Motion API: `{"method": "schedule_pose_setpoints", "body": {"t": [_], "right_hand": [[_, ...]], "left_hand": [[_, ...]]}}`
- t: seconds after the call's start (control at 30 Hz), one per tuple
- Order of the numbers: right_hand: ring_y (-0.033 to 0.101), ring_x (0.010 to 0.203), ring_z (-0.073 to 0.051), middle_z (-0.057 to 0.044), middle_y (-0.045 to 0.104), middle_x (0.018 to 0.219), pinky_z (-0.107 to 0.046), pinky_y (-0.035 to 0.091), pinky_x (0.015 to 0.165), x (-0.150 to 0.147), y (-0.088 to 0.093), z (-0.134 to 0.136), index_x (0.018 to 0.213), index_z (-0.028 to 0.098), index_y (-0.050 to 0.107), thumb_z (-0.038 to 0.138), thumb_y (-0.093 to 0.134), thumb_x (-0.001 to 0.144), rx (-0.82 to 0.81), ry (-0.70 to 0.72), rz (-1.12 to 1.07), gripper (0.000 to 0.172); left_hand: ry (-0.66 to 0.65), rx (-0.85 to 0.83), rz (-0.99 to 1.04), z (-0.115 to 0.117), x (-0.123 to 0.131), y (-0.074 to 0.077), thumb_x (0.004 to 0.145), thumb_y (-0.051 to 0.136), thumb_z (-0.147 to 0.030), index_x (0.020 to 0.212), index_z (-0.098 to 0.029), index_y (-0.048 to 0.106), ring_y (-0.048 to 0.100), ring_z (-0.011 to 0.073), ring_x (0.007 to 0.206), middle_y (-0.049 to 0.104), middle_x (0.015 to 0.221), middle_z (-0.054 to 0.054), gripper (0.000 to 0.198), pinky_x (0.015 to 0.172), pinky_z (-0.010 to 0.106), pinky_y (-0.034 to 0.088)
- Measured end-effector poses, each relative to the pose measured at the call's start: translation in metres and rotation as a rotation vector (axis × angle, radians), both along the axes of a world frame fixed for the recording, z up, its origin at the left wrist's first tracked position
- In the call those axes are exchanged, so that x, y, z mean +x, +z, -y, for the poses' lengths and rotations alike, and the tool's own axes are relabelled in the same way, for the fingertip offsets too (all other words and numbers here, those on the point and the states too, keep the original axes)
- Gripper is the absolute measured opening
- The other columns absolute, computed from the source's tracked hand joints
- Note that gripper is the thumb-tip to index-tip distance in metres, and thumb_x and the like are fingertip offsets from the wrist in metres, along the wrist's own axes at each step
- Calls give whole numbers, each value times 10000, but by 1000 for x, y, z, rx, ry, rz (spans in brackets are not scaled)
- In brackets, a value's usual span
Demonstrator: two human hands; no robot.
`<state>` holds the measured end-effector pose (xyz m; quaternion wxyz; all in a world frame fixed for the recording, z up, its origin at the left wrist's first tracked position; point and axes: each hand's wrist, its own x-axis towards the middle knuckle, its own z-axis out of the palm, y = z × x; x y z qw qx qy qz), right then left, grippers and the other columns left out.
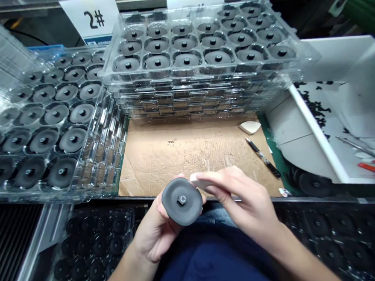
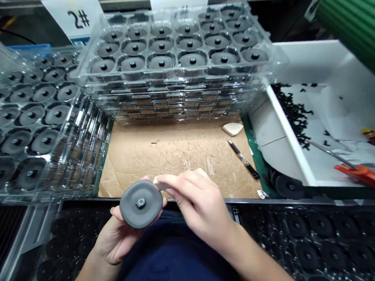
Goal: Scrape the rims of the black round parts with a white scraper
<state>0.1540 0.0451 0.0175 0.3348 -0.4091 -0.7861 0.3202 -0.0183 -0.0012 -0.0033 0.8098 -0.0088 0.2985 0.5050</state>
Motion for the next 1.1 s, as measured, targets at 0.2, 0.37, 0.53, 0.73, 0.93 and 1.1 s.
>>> {"method": "schedule_pose_setpoints", "body": {"t": [0.2,0.37,0.53,0.73,0.93,1.1], "right_hand": [[630,943,-204,-31,681,1039,-311,502,800,9,-53,23,1039,243,650,369,497,884,-493,-266,-81,252],[636,921,-227,-59,688,1017,-348,507,790,14,-60,25,1013,205,664,404,508,861,-553,-296,-84,294],[594,899,-166,-18,646,1049,-277,472,737,-6,-5,16,1096,253,603,252,492,894,-198,-331,-110,231],[582,769,-160,-48,659,867,-288,455,697,-30,24,21,1031,143,606,113,446,871,-70,74,-5,228],[547,747,-173,-72,642,855,-322,430,699,-35,23,11,1057,108,591,130,411,893,66,-7,-17,245],[554,717,-111,5,638,820,-224,421,662,-11,26,19,1016,185,603,95,472,874,-155,206,-49,213]], "left_hand": [[26,-56,-31,2,0,-6,577,778,-374,1021,-223,674,666,237,960,709,1081,66,480,836,291,522],[24,-31,-38,3,2,-11,627,749,-368,1042,-204,662,652,226,983,701,1087,64,455,854,282,503],[24,-30,-115,3,12,-5,658,747,-297,1053,-218,657,650,203,951,704,1057,42,413,847,274,492],[24,-56,-274,2,13,-2,652,749,-248,1019,-233,668,620,171,967,708,1012,17,376,839,224,471],[1,-37,-273,1,19,2,586,795,-250,900,-211,704,631,193,950,718,873,10,329,882,270,468],[-4,5,-210,0,11,6,470,853,-229,951,-252,705,652,143,899,733,975,2,503,814,201,490]]}}
